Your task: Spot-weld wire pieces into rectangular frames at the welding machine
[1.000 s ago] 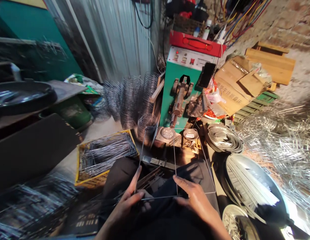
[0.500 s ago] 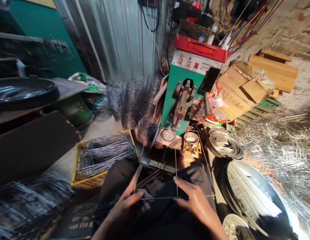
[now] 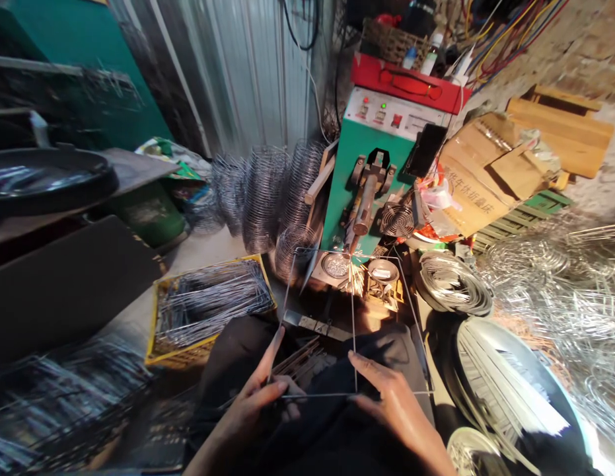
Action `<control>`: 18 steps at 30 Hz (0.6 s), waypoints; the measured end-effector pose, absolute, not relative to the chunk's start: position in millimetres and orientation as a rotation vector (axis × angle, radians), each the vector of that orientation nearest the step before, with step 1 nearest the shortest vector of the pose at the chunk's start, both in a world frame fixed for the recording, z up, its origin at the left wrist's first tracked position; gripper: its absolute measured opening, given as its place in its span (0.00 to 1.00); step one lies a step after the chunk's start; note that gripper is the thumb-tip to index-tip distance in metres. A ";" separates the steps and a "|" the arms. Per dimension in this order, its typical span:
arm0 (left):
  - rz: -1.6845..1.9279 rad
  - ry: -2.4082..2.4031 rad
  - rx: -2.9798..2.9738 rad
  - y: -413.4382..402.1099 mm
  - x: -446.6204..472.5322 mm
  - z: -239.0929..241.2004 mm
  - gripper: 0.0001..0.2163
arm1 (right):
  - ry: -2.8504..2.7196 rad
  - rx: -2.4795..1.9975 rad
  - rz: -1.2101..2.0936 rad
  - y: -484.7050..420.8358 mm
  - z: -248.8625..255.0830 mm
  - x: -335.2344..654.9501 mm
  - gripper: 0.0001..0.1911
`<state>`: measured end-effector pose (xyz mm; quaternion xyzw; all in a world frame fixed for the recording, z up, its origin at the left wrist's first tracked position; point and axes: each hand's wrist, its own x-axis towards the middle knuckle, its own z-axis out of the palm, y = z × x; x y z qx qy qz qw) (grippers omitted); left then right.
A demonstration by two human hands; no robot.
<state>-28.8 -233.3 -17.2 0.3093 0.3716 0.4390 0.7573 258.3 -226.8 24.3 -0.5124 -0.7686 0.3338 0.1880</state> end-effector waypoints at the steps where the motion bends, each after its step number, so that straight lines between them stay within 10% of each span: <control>1: 0.961 0.805 0.669 -233.9 -28.9 -19.0 0.50 | -2.157 -1.439 0.928 -227.6 23.2 257.9 0.36; 18: 1.093 0.600 0.659 -72.5 -17.6 -21.2 0.42 | -2.071 -1.458 0.500 -61.6 25.4 265.2 0.35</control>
